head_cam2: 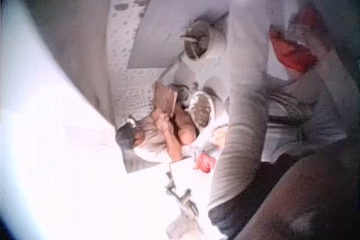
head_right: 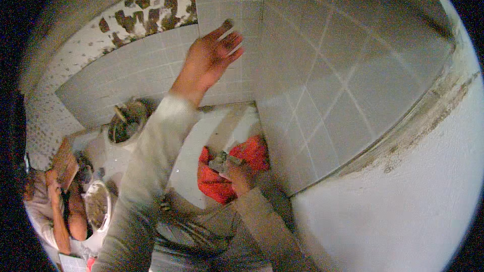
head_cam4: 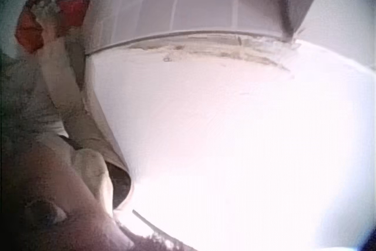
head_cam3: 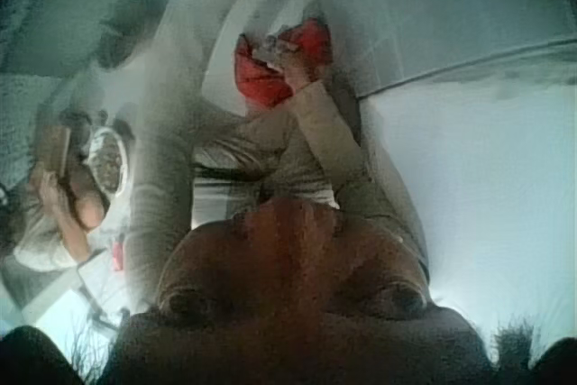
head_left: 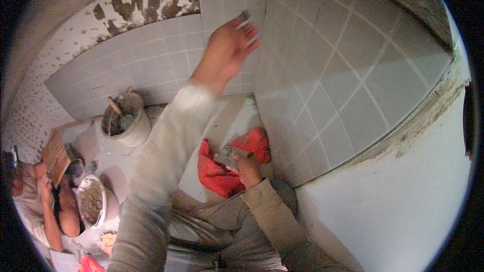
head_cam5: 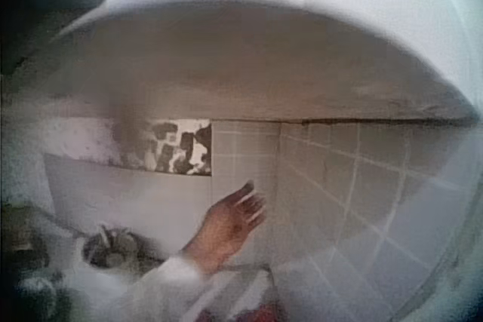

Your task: The person applies mortar to tiles and places them on a wall, pressing them into position and scraping away excess mortar.

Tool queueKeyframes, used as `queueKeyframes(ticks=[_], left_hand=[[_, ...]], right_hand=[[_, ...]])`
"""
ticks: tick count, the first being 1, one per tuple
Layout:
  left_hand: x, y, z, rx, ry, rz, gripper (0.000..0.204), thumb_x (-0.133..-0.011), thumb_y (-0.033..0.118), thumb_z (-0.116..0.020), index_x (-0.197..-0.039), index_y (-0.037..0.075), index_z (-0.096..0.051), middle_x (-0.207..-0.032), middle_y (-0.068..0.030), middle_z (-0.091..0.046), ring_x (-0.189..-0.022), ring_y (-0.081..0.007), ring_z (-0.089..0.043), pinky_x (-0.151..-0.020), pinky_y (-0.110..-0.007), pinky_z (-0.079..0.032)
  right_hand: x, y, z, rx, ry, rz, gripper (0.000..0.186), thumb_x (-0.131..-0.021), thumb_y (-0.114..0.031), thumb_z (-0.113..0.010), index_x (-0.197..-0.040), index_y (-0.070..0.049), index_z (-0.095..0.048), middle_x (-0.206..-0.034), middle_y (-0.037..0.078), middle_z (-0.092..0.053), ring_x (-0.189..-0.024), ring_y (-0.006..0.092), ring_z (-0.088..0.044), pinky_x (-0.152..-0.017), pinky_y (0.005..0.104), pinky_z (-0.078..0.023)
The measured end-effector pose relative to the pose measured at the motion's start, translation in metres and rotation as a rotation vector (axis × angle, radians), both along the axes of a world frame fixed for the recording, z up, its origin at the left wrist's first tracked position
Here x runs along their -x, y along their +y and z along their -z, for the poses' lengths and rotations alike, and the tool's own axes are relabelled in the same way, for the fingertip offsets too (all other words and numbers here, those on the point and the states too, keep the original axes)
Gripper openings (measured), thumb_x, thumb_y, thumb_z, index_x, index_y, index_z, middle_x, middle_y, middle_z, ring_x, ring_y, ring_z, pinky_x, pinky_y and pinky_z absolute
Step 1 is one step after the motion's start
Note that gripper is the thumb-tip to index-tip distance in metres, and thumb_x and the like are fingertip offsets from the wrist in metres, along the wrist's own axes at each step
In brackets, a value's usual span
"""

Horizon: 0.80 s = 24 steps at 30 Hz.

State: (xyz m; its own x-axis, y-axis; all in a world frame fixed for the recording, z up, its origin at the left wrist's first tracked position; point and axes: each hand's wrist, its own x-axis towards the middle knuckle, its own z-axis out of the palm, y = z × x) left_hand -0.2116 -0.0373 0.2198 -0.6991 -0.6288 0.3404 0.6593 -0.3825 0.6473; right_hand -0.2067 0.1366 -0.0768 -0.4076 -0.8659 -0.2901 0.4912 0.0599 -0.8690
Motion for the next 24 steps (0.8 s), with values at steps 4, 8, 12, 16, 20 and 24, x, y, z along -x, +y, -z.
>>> queueKeyframes(ticks=[4,8,12,16,20,24], left_hand=[[0.09,-0.012,-0.053,0.112,-0.056,-0.163,0.04,-0.089,0.002,-0.046,-0.128,0.008,-0.046,-0.095,-0.0085,-0.059,-0.098,-0.0226,-0.056,-0.091,-0.044,-0.044],[0.143,-0.057,-0.066,0.955,-0.509,-0.466,0.041,-0.088,0.026,-0.052,-0.125,0.01,-0.049,-0.109,-0.006,-0.058,-0.106,-0.0224,-0.053,-0.099,-0.043,-0.038],[0.161,-0.093,-0.068,1.628,-0.81,-0.878,0.039,-0.086,0.027,-0.054,-0.122,0.011,-0.051,-0.11,-0.0065,-0.059,-0.107,-0.023,-0.053,-0.099,-0.042,-0.038],[0.165,-0.104,-0.074,1.891,-0.914,-1.163,0.037,-0.085,0.028,-0.056,-0.119,0.012,-0.054,-0.11,-0.007,-0.06,-0.108,-0.0235,-0.053,-0.098,-0.041,-0.039],[0.164,-0.104,-0.081,2.028,-0.924,-1.416,0.036,-0.084,0.029,-0.058,-0.116,0.012,-0.056,-0.111,-0.0075,-0.061,-0.109,-0.0241,-0.054,-0.098,-0.04,-0.039],[0.167,-0.083,-0.093,2.009,-1.049,-1.246,0.031,-0.083,0.023,-0.059,-0.112,0.012,-0.061,-0.109,-0.0098,-0.063,-0.105,-0.0263,-0.057,-0.093,-0.038,-0.045]], right_hand=[[-0.013,-0.005,-0.031,0.023,-0.201,0.032,0.023,-0.085,-0.008,-0.059,-0.107,-0.002,-0.058,-0.101,0.007,-0.063,-0.087,0.022,-0.063,-0.066,0.0374,-0.057],[-0.022,-0.016,0.01,0.132,-0.373,0.031,0.022,-0.085,-0.01,-0.062,-0.104,-0.001,-0.059,-0.098,0.008,-0.065,-0.079,0.0231,-0.065,-0.064,0.0369,-0.057],[-0.036,-0.006,-0.049,0.253,-0.274,0.051,0.018,-0.083,-0.013,-0.064,-0.095,0.001,-0.062,-0.09,0.01,-0.066,-0.073,0.0236,-0.065,-0.06,0.0351,-0.053],[-0.028,-0.002,-0.069,0.187,-0.133,0.074,0.017,-0.082,-0.011,-0.062,-0.091,0.003,-0.062,-0.087,0.011,-0.066,-0.071,0.0233,-0.065,-0.056,0.0335,-0.051],[-0.036,-0.008,-0.059,0.281,-0.2,0.153,0.018,-0.08,-0.011,-0.063,-0.091,0.003,-0.062,-0.086,0.011,-0.066,-0.07,0.0223,-0.064,-0.054,0.033,-0.052],[-0.023,-0.027,-0.017,0.054,-0.065,0.189,0.019,-0.079,-0.011,-0.063,-0.091,0.004,-0.062,-0.086,0.011,-0.065,-0.069,0.0216,-0.063,-0.052,0.0325,-0.053]])
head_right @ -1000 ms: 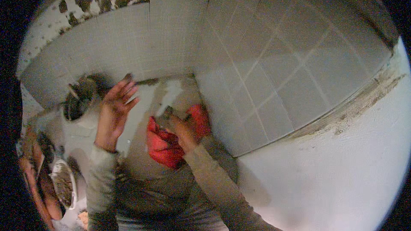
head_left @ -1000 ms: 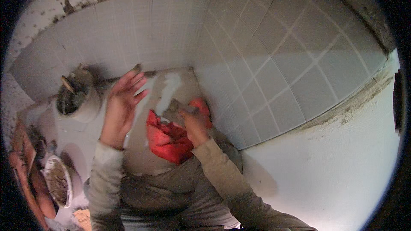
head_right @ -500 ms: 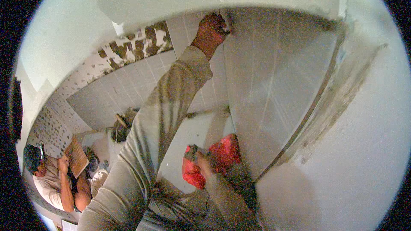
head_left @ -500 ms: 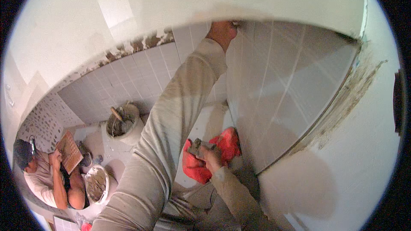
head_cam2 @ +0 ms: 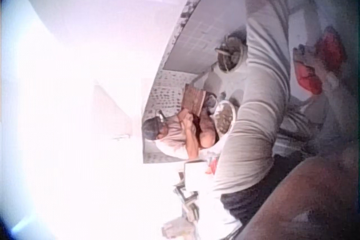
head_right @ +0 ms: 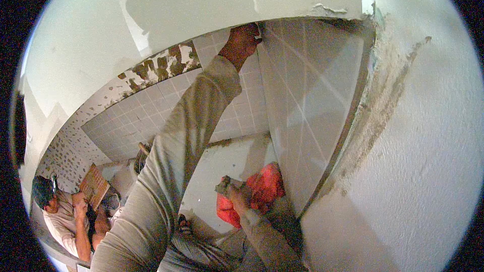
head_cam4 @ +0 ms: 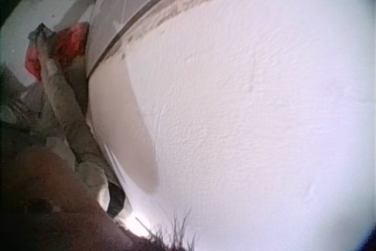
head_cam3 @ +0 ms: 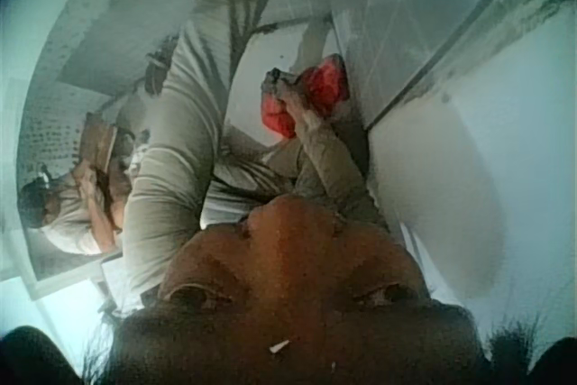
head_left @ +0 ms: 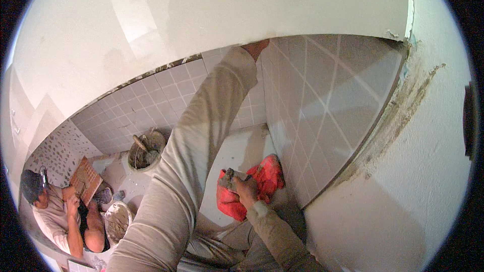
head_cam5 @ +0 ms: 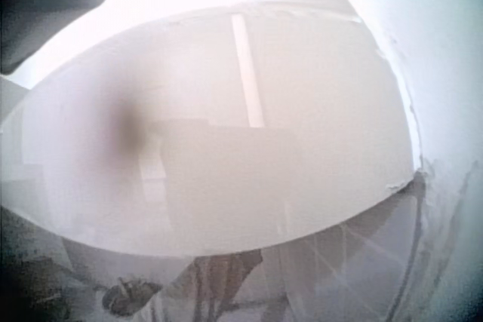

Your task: The person applies mortar to tiles and places them on a wall, pressing them into position and scraping away excess mortar.

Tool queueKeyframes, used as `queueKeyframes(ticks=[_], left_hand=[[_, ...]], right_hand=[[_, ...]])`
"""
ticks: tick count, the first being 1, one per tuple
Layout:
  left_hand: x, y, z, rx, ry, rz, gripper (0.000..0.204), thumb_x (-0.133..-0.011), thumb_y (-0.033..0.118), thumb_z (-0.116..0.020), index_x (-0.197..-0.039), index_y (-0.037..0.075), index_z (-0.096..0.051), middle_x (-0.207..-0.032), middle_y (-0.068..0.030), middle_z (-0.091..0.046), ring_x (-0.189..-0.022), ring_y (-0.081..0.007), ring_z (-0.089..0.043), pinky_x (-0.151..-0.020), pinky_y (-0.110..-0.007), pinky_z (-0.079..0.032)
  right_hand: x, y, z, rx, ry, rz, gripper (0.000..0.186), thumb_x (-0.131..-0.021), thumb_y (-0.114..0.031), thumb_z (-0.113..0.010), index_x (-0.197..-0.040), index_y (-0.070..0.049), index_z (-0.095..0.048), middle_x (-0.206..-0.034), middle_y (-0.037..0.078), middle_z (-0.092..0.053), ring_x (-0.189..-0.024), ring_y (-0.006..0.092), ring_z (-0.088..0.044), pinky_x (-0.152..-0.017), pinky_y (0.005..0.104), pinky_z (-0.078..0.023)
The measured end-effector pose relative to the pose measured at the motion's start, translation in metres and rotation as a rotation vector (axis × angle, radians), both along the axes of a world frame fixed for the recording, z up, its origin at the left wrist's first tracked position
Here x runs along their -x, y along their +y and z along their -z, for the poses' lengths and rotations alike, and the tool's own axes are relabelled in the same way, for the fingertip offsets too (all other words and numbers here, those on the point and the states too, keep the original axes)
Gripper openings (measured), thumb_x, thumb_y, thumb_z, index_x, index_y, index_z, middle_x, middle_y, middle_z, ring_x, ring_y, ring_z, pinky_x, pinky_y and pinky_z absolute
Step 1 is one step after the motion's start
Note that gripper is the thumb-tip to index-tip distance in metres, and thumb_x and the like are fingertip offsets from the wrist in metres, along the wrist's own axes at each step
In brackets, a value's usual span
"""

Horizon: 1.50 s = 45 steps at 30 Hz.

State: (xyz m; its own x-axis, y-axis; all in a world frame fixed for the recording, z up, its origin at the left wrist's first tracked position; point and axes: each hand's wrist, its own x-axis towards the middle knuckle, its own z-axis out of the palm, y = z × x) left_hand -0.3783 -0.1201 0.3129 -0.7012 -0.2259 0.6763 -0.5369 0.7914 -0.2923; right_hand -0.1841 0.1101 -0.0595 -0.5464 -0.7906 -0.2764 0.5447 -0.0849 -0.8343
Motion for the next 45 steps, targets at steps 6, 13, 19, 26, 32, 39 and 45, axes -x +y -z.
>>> queueKeyframes(ticks=[6,13,19,26,32,39,45], left_hand=[[-0.016,-0.02,-0.012,0.004,0.083,0.351,0.031,-0.075,0.0,-0.058,-0.104,0.01,-0.062,-0.101,-0.0129,-0.063,-0.092,-0.0318,-0.061,-0.078,-0.037,-0.052],[-0.009,-0.007,-0.017,0.3,0.087,0.477,0.03,-0.068,-0.006,-0.057,-0.095,0.006,-0.06,-0.094,-0.0152,-0.063,-0.09,-0.0335,-0.061,-0.072,-0.041,-0.05],[-0.025,-0.046,0.0,0.126,0.187,0.569,0.022,-0.068,-0.001,-0.063,-0.089,0.006,-0.061,-0.088,-0.0122,-0.064,-0.085,-0.0339,-0.06,-0.073,-0.042,-0.049],[-0.036,-0.04,-0.004,0.184,0.078,0.247,0.026,-0.064,0.02,-0.077,-0.082,0.008,-0.062,-0.09,-0.0101,-0.064,-0.085,-0.0277,-0.062,-0.073,-0.04,-0.05],[-0.022,-0.022,-0.014,0.062,0.083,0.116,0.025,-0.071,0.029,-0.073,-0.083,0.009,-0.065,-0.092,-0.0106,-0.064,-0.089,-0.0275,-0.061,-0.083,-0.038,-0.049],[-0.015,-0.004,-0.003,0.437,0.413,0.378,0.025,-0.08,0.022,-0.065,-0.099,0.007,-0.063,-0.088,-0.012,-0.062,-0.086,-0.0273,-0.059,-0.079,-0.038,-0.049],[0.002,0.037,-0.004,-0.935,0.518,1.011,0.048,-0.084,-0.001,-0.046,-0.13,0.008,-0.041,-0.086,-0.0111,-0.058,-0.074,-0.0178,-0.054,-0.063,-0.028,-0.047]], right_hand=[[-0.02,0.001,-0.02,0.089,0.022,0.005,0.019,-0.079,-0.01,-0.064,-0.091,0.004,-0.062,-0.085,0.01,-0.065,-0.068,0.0205,-0.063,-0.052,0.0318,-0.054],[-0.009,0.01,-0.021,-0.015,0.134,0.001,0.022,-0.079,-0.011,-0.065,-0.092,0.005,-0.061,-0.086,0.011,-0.065,-0.072,0.0219,-0.062,-0.064,0.0366,-0.048],[-0.015,0.0,-0.006,-0.049,0.163,0.028,0.022,-0.077,-0.015,-0.067,-0.087,0.004,-0.061,-0.081,0.01,-0.064,-0.069,0.0211,-0.061,-0.06,0.0362,-0.047],[-0.008,0.005,-0.014,-0.092,0.007,-0.009,0.024,-0.075,-0.014,-0.069,-0.087,0.004,-0.06,-0.08,0.011,-0.063,-0.066,0.0208,-0.06,-0.054,0.0347,-0.046],[-0.015,0.009,-0.036,0.005,-0.024,-0.003,0.024,-0.074,-0.013,-0.07,-0.088,0.005,-0.06,-0.082,0.011,-0.063,-0.069,0.0211,-0.061,-0.059,0.0355,-0.048],[-0.015,0.01,-0.027,0.18,-0.065,-0.015,0.022,-0.076,-0.014,-0.068,-0.089,0.004,-0.062,-0.086,0.009,-0.064,-0.073,0.021,-0.061,-0.063,0.0359,-0.049],[0.004,0.016,-0.022,-0.021,0.055,-0.029,0.024,-0.076,-0.017,-0.067,-0.088,0.003,-0.062,-0.085,0.008,-0.064,-0.071,0.0199,-0.06,-0.059,0.0351,-0.047]])
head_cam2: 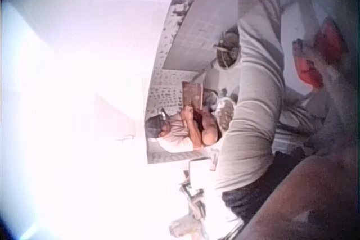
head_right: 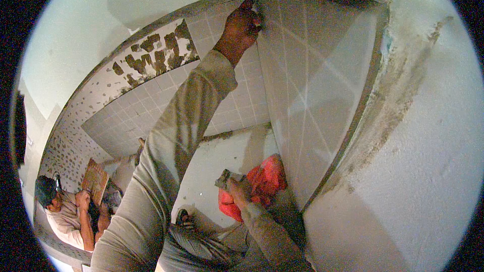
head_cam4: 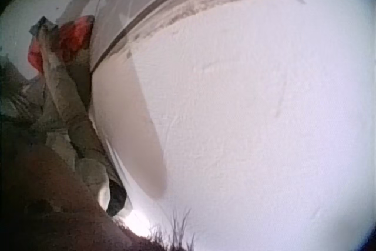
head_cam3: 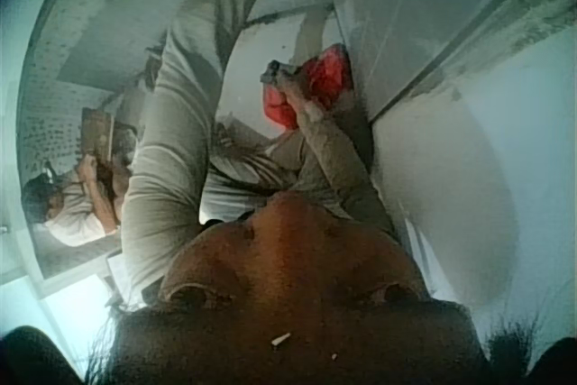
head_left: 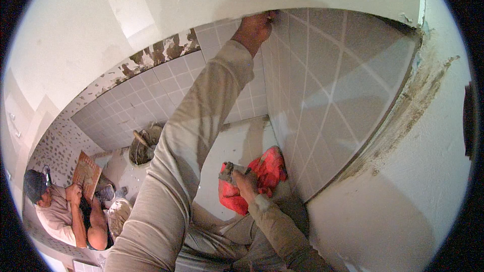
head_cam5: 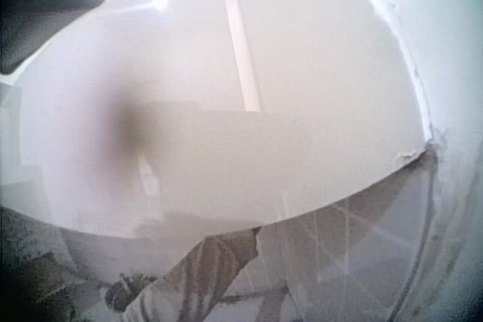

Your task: The person applies mortar to tiles and places them on a wall, pressing them into position and scraping away excess mortar.

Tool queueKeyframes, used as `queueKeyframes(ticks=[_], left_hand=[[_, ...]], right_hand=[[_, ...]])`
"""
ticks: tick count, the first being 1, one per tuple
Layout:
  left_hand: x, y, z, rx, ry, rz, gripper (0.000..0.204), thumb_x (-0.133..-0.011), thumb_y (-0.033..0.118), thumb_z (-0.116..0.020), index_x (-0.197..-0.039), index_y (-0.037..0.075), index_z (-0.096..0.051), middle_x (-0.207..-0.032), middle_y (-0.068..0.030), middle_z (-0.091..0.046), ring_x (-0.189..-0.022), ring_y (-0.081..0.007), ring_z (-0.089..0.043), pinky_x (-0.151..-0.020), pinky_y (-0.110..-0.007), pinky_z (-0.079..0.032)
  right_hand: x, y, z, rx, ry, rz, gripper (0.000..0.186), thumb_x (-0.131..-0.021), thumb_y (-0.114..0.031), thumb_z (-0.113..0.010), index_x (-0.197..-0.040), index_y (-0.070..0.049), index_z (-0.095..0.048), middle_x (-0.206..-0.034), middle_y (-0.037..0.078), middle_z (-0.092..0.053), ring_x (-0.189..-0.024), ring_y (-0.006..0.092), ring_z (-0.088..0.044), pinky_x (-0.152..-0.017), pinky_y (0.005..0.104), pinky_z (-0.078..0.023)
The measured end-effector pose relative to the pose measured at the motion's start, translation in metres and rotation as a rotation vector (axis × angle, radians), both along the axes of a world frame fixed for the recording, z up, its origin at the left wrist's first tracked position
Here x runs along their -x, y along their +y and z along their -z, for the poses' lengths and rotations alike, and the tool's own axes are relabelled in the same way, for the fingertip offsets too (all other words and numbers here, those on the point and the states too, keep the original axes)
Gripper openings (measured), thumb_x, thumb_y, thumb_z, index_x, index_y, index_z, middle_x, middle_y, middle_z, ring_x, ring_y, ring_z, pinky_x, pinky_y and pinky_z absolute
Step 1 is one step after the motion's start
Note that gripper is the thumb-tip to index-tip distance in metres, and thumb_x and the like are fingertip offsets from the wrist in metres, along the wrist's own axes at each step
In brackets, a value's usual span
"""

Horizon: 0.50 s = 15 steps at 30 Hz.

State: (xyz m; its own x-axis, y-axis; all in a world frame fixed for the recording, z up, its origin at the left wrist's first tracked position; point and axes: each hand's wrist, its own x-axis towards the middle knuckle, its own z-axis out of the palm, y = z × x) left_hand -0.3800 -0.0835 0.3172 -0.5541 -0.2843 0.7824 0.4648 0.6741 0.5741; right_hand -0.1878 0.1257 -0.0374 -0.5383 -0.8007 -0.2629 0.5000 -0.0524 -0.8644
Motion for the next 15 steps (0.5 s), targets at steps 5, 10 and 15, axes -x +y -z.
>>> queueKeyframes(ticks=[5,10,15], left_hand=[[-0.01,0.008,-0.004,0.376,0.008,-0.433,0.055,-0.08,-0.006,-0.044,-0.133,0.008,-0.039,-0.083,-0.0101,-0.059,-0.07,-0.0182,-0.055,-0.059,-0.028,-0.047],[-0.038,0.035,-0.002,0.281,-0.141,-0.479,0.062,-0.076,-0.006,-0.05,-0.136,0.007,-0.038,-0.079,-0.0113,-0.06,-0.072,-0.0192,-0.057,-0.063,-0.029,-0.048],[-0.035,0.047,-0.007,0.381,0.064,-0.317,0.063,-0.077,-0.008,-0.048,-0.138,0.006,-0.037,-0.081,-0.0105,-0.062,-0.076,-0.0179,-0.059,-0.068,-0.026,-0.047]], right_hand=[[-0.013,-0.011,0.014,0.029,-0.056,-0.014,0.024,-0.077,-0.018,-0.068,-0.085,0.003,-0.061,-0.081,0.007,-0.063,-0.067,0.0181,-0.059,-0.056,0.034,-0.046],[-0.016,-0.004,-0.009,-0.117,-0.06,-0.055,0.019,-0.077,-0.016,-0.068,-0.081,0.001,-0.059,-0.078,0.005,-0.061,-0.064,0.0167,-0.058,-0.053,0.0329,-0.045],[-0.014,-0.028,0.052,0.042,0.026,-0.004,0.017,-0.079,-0.014,-0.067,-0.084,0.0,-0.06,-0.079,0.006,-0.061,-0.065,0.016,-0.057,-0.053,0.032,-0.045]])
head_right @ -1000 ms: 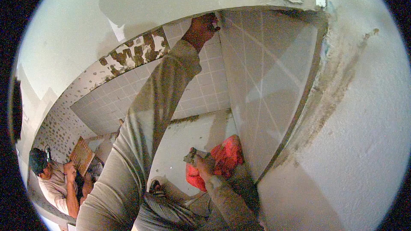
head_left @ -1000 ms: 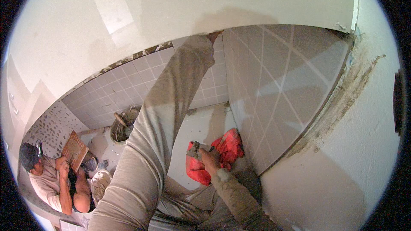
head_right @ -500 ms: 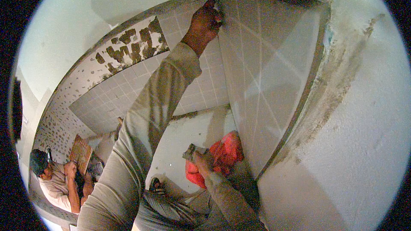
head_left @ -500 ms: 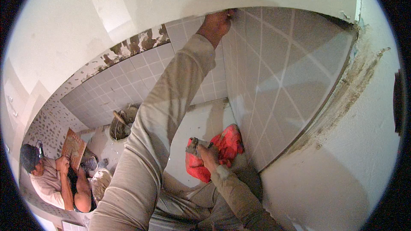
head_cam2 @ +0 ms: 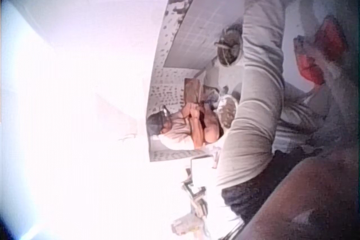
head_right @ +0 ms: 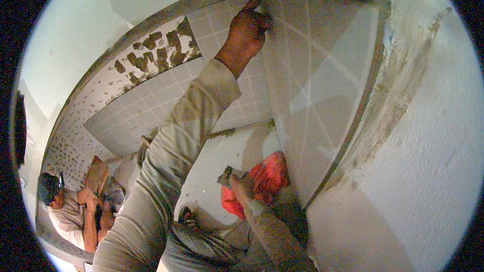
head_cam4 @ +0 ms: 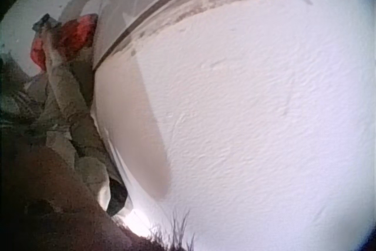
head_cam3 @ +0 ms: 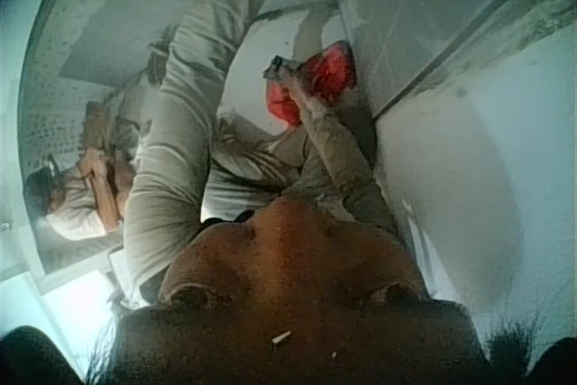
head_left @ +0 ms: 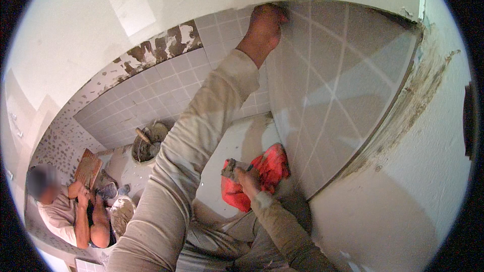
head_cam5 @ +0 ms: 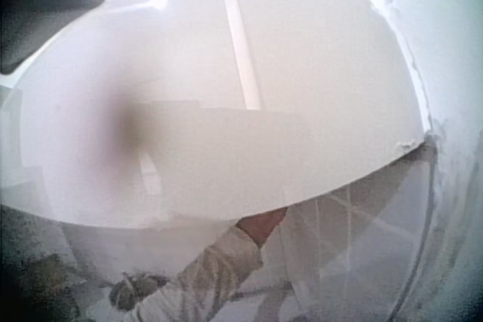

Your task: The person applies mortar to tiles and places them on a wall, pressing them into position and scraping away excess mortar.

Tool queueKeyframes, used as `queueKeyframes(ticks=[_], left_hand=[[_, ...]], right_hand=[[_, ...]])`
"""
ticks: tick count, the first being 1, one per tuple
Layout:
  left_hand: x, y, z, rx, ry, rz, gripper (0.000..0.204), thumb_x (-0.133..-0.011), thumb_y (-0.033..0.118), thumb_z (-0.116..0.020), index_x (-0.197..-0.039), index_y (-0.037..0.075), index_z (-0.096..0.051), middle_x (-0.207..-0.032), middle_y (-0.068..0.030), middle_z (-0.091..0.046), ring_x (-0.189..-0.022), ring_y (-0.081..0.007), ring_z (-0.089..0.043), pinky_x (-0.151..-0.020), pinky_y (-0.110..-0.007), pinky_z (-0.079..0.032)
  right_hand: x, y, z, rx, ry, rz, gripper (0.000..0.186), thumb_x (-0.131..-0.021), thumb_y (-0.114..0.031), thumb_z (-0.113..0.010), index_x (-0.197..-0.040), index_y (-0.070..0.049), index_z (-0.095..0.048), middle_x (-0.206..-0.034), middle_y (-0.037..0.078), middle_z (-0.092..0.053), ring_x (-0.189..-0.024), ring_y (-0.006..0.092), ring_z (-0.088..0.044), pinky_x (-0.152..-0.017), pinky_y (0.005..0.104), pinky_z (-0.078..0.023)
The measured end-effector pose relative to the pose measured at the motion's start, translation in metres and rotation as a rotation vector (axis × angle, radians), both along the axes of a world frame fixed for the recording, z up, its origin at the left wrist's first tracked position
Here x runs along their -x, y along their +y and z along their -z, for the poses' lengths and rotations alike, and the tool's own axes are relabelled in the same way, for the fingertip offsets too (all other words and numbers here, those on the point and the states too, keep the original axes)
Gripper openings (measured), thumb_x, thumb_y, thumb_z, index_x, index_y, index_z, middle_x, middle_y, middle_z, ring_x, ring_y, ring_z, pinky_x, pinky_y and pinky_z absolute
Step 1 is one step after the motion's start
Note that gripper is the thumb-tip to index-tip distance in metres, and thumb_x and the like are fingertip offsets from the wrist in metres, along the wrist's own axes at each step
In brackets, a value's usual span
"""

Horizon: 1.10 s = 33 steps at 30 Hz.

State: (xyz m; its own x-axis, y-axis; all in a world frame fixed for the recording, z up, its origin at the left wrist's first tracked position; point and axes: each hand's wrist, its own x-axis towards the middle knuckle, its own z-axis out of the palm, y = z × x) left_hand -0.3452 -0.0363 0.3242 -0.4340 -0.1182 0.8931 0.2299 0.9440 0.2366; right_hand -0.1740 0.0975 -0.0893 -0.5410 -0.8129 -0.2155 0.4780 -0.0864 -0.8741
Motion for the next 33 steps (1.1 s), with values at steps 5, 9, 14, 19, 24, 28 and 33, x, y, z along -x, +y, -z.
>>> queueKeyframes(ticks=[5,9,14,19,24,28,33], left_hand=[[-0.016,0.029,-0.008,-0.647,-0.041,0.422,0.058,-0.082,-0.01,-0.04,-0.137,0.008,-0.039,-0.097,-0.0093,-0.062,-0.085,-0.0206,-0.058,-0.074,-0.025,-0.045],[-0.027,0.072,-0.009,-0.85,0.223,0.619,0.041,-0.07,-0.005,-0.048,-0.109,-0.001,-0.056,-0.11,-0.0127,-0.054,-0.095,-0.0219,-0.051,-0.083,-0.028,-0.04],[-0.027,0.049,-0.007,-1.248,0.262,0.641,0.042,-0.084,0.003,-0.047,-0.126,0.008,-0.048,-0.123,-0.0095,-0.051,-0.108,-0.022,-0.049,-0.095,-0.036,-0.038],[0.007,-0.051,0.002,0.115,-0.333,-0.488,0.052,-0.082,0.012,-0.063,-0.131,0.012,-0.044,-0.096,-0.0065,-0.061,-0.1,-0.0216,-0.055,-0.099,-0.04,-0.041],[0.017,-0.075,0.003,0.361,-0.08,-0.272,0.05,-0.073,0.013,-0.071,-0.12,0.011,-0.053,-0.092,-0.0082,-0.062,-0.096,-0.0239,-0.058,-0.096,-0.034,-0.043],[0.026,-0.061,-0.004,0.594,-0.012,-0.416,0.043,-0.078,0.017,-0.067,-0.118,0.009,-0.056,-0.104,-0.0094,-0.061,-0.102,-0.0256,-0.056,-0.093,-0.033,-0.046],[0.009,-0.024,0.031,0.452,-0.106,-0.374,0.043,-0.086,0.022,-0.057,-0.124,0.004,-0.05,-0.122,-0.0095,-0.055,-0.113,-0.0252,-0.052,-0.096,-0.036,-0.045]], right_hand=[[-0.006,0.01,-0.025,-0.08,-0.005,-0.043,0.015,-0.082,-0.007,-0.062,-0.093,0.001,-0.06,-0.086,0.007,-0.063,-0.07,0.0187,-0.061,-0.055,0.0321,-0.051],[-0.002,0.013,-0.039,0.019,-0.154,-0.049,0.017,-0.083,-0.003,-0.059,-0.099,0.002,-0.058,-0.092,0.009,-0.063,-0.075,0.0213,-0.064,-0.053,0.0338,-0.056],[0.006,0.026,-0.053,0.031,-0.229,-0.021,0.018,-0.083,-0.005,-0.06,-0.1,0.002,-0.057,-0.091,0.01,-0.063,-0.073,0.021,-0.064,-0.049,0.0336,-0.057],[0.001,0.014,-0.031,-0.218,-0.01,-0.01,0.022,-0.082,-0.011,-0.065,-0.098,0.002,-0.058,-0.087,0.009,-0.063,-0.068,0.0203,-0.062,-0.049,0.0333,-0.051],[-0.005,0.015,-0.041,-0.171,0.037,0.041,0.021,-0.08,-0.014,-0.067,-0.091,0.002,-0.061,-0.082,0.008,-0.063,-0.064,0.02,-0.06,-0.049,0.0324,-0.046],[0.006,0.022,-0.04,0.029,-0.085,-0.003,0.022,-0.08,-0.017,-0.067,-0.091,0.001,-0.061,-0.081,0.008,-0.063,-0.063,0.02,-0.058,-0.052,0.0332,-0.045],[0.0,0.055,-0.023,-0.115,0.011,-0.063,0.022,-0.08,-0.017,-0.067,-0.093,0.0,-0.062,-0.085,0.009,-0.064,-0.07,0.0194,-0.061,-0.056,0.0325,-0.048]])
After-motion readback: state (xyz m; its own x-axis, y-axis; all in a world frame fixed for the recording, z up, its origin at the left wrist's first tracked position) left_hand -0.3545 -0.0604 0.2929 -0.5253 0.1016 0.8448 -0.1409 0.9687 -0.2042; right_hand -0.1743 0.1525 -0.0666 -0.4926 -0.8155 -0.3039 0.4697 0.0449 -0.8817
